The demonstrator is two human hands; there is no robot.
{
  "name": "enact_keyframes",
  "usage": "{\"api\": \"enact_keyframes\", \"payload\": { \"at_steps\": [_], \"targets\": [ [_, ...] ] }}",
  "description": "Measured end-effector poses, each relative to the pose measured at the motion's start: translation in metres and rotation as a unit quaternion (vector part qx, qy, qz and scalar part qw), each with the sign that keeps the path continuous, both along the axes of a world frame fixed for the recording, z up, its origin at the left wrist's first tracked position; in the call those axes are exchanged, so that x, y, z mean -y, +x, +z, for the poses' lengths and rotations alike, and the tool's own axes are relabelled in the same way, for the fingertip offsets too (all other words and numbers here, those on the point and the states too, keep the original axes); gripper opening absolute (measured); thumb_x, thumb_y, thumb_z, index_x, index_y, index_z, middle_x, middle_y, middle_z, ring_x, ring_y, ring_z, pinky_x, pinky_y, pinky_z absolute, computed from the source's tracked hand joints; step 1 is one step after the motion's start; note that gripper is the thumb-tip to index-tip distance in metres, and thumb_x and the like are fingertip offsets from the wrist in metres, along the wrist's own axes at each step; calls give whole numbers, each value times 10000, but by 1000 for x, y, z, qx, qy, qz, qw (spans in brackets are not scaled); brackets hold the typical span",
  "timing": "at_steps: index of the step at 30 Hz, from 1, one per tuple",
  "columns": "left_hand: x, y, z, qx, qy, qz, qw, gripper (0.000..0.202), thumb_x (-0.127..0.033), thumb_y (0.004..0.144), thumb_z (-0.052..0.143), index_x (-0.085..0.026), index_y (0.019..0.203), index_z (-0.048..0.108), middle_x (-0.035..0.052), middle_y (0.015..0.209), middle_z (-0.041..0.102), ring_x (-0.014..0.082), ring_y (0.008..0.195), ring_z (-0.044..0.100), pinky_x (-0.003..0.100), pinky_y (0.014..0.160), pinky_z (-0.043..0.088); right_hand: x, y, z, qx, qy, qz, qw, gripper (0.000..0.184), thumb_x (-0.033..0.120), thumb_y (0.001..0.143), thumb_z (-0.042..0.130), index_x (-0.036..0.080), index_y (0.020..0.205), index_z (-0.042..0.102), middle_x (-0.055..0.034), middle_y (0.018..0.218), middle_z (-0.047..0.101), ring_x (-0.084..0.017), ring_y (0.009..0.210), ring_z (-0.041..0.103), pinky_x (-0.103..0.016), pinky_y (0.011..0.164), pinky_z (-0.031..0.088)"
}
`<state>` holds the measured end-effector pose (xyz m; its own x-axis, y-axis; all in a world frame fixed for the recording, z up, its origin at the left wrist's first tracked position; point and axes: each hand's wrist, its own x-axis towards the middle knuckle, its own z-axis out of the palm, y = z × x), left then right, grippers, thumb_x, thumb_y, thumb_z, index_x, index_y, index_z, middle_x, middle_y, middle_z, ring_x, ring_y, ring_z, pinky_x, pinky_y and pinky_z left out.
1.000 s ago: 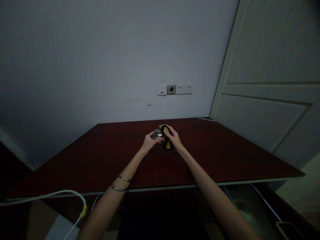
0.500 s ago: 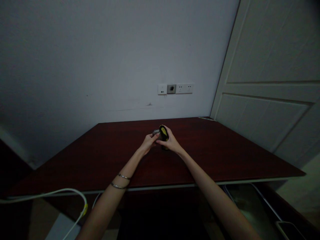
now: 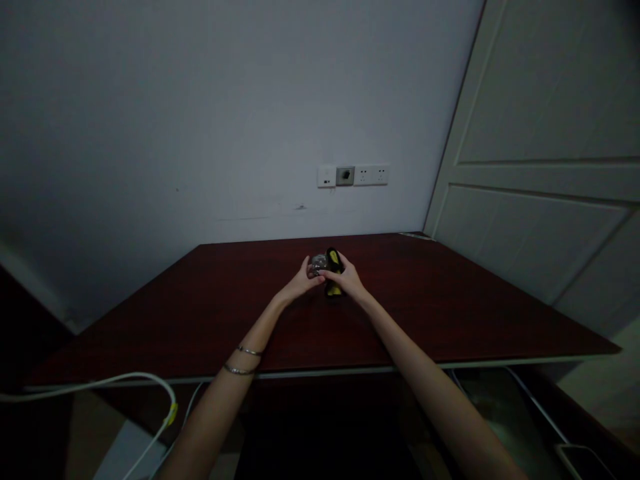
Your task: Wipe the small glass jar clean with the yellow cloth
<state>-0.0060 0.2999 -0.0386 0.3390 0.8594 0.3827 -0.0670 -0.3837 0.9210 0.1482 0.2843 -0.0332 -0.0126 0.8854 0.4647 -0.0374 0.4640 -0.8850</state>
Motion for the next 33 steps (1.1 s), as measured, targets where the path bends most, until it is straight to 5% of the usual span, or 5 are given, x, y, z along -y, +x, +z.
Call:
{"api": "enact_keyframes", "payload": {
  "at_steps": [6, 18, 25, 33],
  "targets": [
    [0, 3, 0, 15, -27, -27, 999, 767, -338, 510, 795, -112, 1173, 482, 158, 1197, 549, 242, 1064, 547, 368, 924, 419, 2, 0, 2, 3, -25, 15, 1000, 649, 326, 545, 744, 149, 1131, 530, -89, 1065, 630, -216, 967, 594, -380, 906, 439],
    [6, 5, 2, -20, -3, 27, 999, 669, -182, 477, 801, -120, 1090, 542, 108, 1118, 603, 209, 994, 576, 380, 927, 428, -3, 3, 0, 29, -18, 10, 999, 426, 478, 734, 571, 181, 1037, 607, -58, 1048, 652, -202, 966, 602, -363, 904, 443],
    [2, 3, -1, -43, 38, 44, 997, 631, -233, 501, 793, -114, 1070, 548, 96, 1045, 629, 195, 936, 596, 360, 890, 453, 1, -11, -11, 18, 78, -85, 993, 449, 456, 777, 539, 211, 1153, 563, -59, 1169, 607, -212, 1095, 550, -375, 980, 396],
    [3, 1, 3, -44, 49, 43, 997, 678, -248, 487, 799, -105, 1090, 524, 108, 1048, 617, 197, 919, 601, 366, 873, 465, 7, -5, 2, 104, 182, -59, 976, 379, 404, 857, 435, 253, 1190, 538, -33, 1223, 571, -184, 1144, 514, -342, 1015, 355]
  ]
}}
